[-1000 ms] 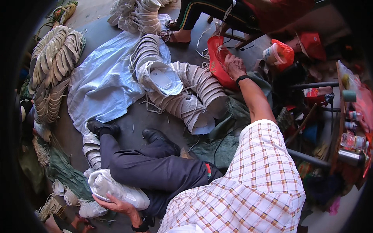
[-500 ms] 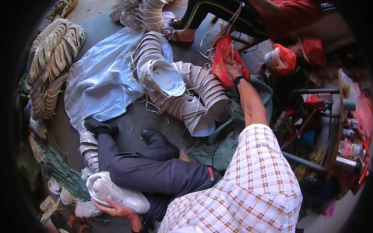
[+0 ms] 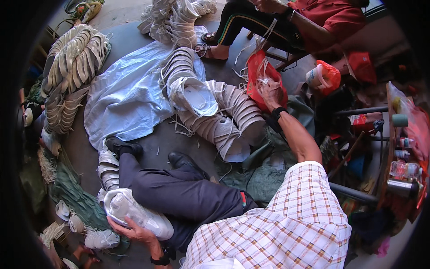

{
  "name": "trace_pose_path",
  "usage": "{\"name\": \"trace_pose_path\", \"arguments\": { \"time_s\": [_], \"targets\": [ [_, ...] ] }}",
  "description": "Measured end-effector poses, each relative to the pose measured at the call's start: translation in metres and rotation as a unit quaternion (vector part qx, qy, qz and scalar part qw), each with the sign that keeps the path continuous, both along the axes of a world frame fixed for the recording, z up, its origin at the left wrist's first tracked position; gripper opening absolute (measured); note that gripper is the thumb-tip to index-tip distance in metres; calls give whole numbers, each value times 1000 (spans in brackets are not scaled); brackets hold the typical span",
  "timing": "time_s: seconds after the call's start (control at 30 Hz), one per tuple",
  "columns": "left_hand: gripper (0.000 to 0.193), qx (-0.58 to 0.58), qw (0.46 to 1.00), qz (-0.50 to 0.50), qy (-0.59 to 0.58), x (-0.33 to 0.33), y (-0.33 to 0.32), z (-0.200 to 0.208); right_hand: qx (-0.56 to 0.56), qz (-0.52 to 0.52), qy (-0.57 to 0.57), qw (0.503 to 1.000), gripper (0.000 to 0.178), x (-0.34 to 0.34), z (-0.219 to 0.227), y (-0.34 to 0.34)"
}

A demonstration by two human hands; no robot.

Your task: The recorder is lacing several pairs of white shoes in a workshop environment.

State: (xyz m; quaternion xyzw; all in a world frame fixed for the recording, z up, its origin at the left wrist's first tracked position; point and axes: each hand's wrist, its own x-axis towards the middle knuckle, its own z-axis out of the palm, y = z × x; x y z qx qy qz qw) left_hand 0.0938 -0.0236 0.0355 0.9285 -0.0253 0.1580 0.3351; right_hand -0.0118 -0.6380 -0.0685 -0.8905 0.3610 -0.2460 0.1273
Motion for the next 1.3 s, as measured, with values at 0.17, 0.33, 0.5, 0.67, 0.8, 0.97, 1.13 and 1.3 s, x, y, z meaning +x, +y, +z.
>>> {"name": "trace_pose_path", "arguments": {
  "time_s": [0.17,0.33,0.5,0.67,0.8,0.97,1.13,1.3],
  "targets": [
    [59,29,1000,-5,-4,2,-9,8,26,-20,-54,998,21,-7,23,-10],
    [60,41,999,-3,0,0,3,10,312,133,-107,935,23,60,179,108],
    [62,-59,994,-31,89,2,0,47,528,345,-118,767,29,90,287,182],
    [83,-283,927,-247,-13,10,-33,126,521,495,26,695,37,111,361,258],
    [111,-386,844,-373,-9,26,-71,198,466,583,132,652,39,119,395,320],
    [49,-440,758,-454,160,21,-39,220,388,686,168,592,39,125,423,371],
    [36,-483,760,-389,194,21,10,231,411,686,197,567,33,139,412,371],
    [30,-436,784,-378,228,19,127,237,536,644,237,491,39,144,382,351]
  ]
}}
